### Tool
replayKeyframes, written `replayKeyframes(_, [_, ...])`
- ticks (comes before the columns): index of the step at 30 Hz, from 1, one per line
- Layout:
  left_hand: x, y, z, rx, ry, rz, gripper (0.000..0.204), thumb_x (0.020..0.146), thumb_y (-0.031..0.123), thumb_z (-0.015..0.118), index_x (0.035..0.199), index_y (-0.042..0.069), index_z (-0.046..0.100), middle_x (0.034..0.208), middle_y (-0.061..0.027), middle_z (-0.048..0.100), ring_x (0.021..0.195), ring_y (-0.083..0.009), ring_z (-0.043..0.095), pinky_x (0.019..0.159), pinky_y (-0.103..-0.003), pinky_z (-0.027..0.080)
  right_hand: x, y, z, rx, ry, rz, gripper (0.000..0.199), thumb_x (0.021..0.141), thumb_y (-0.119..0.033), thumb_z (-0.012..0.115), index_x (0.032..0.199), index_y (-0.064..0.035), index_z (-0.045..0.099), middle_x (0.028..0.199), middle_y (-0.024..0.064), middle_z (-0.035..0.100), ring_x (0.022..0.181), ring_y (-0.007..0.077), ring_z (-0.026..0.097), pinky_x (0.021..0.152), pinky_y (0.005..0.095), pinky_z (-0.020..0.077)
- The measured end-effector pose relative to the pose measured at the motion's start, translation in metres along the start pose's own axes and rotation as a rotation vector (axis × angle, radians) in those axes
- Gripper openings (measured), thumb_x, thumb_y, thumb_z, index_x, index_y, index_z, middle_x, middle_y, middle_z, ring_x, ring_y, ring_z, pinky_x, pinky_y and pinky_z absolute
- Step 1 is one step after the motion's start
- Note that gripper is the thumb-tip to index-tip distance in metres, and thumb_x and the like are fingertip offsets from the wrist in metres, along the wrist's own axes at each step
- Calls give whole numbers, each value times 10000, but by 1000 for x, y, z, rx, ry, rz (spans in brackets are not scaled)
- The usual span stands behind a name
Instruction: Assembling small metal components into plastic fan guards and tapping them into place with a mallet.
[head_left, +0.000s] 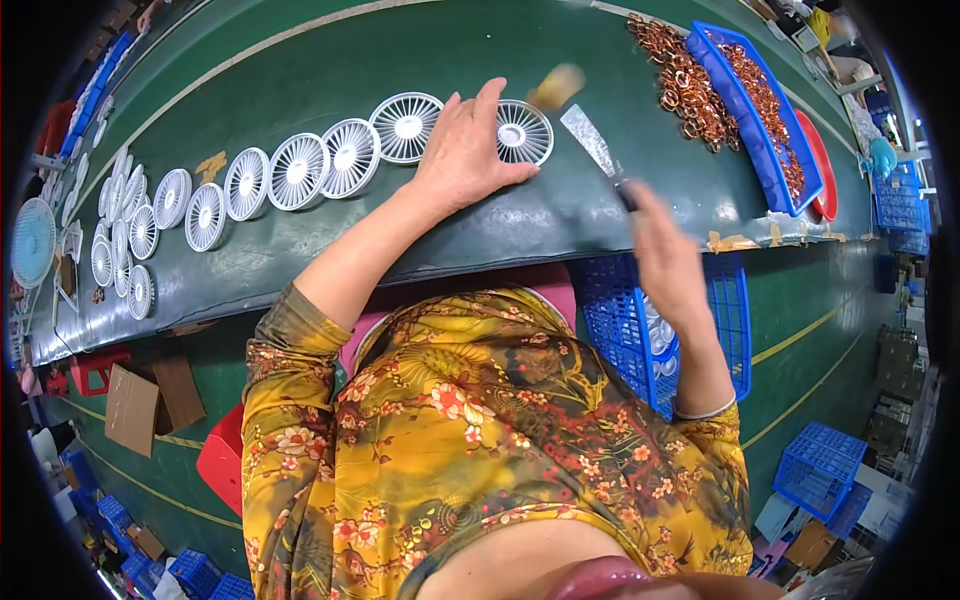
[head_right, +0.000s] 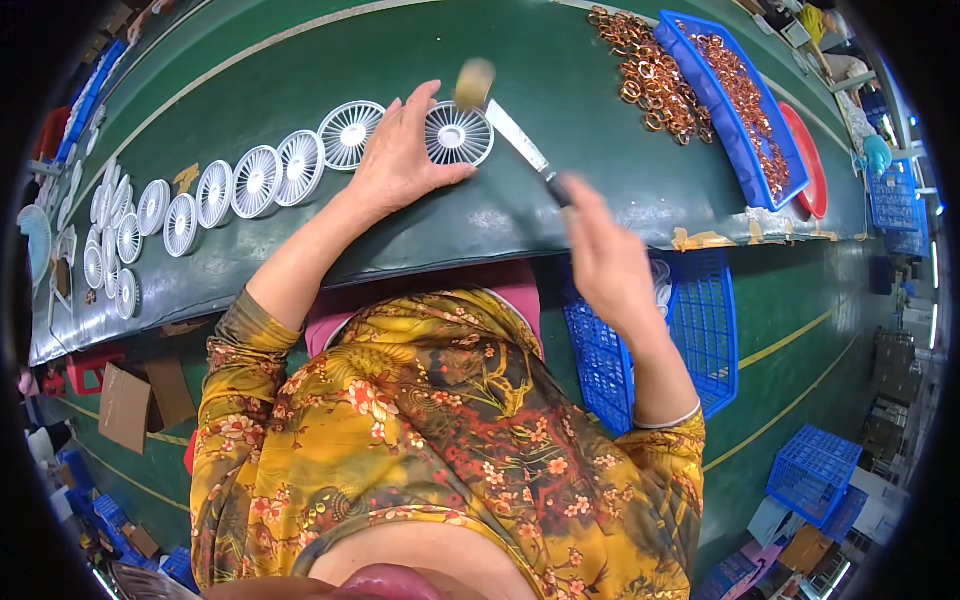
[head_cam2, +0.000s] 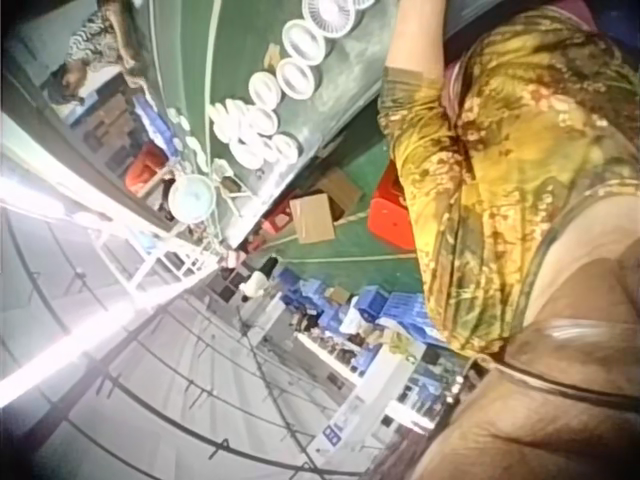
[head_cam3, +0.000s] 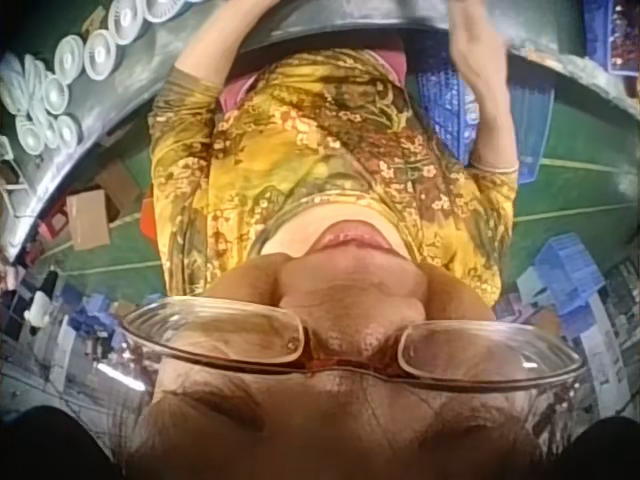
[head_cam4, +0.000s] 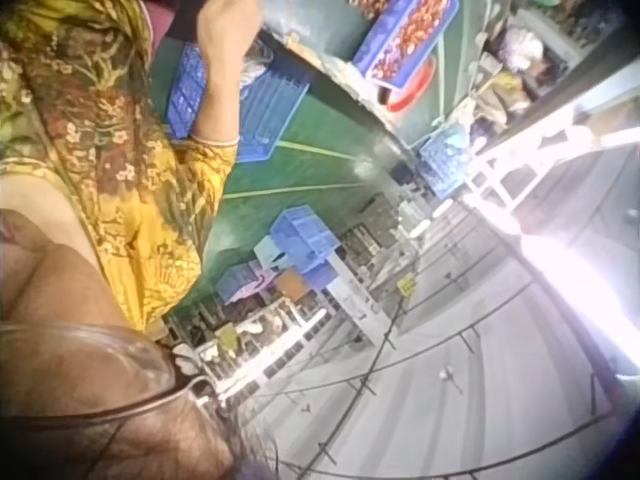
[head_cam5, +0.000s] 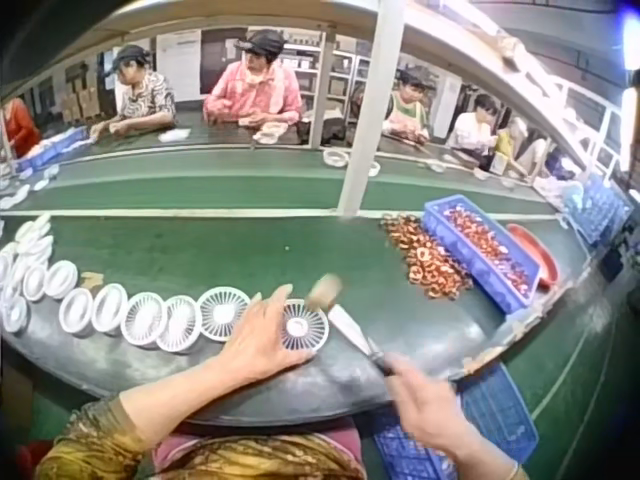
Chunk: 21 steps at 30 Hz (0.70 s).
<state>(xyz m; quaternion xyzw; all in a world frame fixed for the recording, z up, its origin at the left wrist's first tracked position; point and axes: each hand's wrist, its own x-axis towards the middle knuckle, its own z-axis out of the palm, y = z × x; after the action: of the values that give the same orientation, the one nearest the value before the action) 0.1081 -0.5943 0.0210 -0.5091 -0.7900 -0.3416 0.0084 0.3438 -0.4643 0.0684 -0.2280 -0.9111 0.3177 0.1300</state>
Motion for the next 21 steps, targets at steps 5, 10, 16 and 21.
replayKeyframes(5, [-2, -2, 1, 27, 18, -26, 1031, 616, 366, 833, 1370, -25, 247, 1019, -226, 615, 1041, -369, 585, 1091, -509, 300, 3, -6, -9, 132, -52, 113, 326, 984, -165, 472, 1290, -79, 539, 855, 166, 665, 633, 202, 610, 631, 312, 478])
replayKeyframes(10, [-1, -7, -1, -25, -17, -7, 1083, 633, 420, 821, 1409, -29, 214, 1194, -267, 549, 1184, -388, 502, 1109, -542, 240, 21, -4, 14, -193, 47, -211, 327, 961, -173, 480, 1278, -113, 531, 895, 215, 666, 716, 387, 649, 655, 450, 511])
replayKeyframes(16, [-19, -45, -82, 342, 15, 67, 1126, 622, 475, 810, 1494, 125, 190, 1463, -246, 322, 1397, -429, 209, 1136, -567, 96, 6, -9, 1, -109, -88, -147, 330, 939, -209, 531, 1261, -143, 563, 945, 246, 649, 814, 443, 616, 692, 482, 510])
replayKeyframes(21, [-27, -67, -83, 199, -115, -99, 1080, 632, 384, 827, 1486, 147, 210, 1400, -218, 435, 1384, -368, 283, 1134, -581, 93, -1, -2, 8, -20, -272, -56, 312, 940, -171, 536, 1242, -106, 577, 1058, 226, 637, 920, 401, 626, 742, 433, 522])
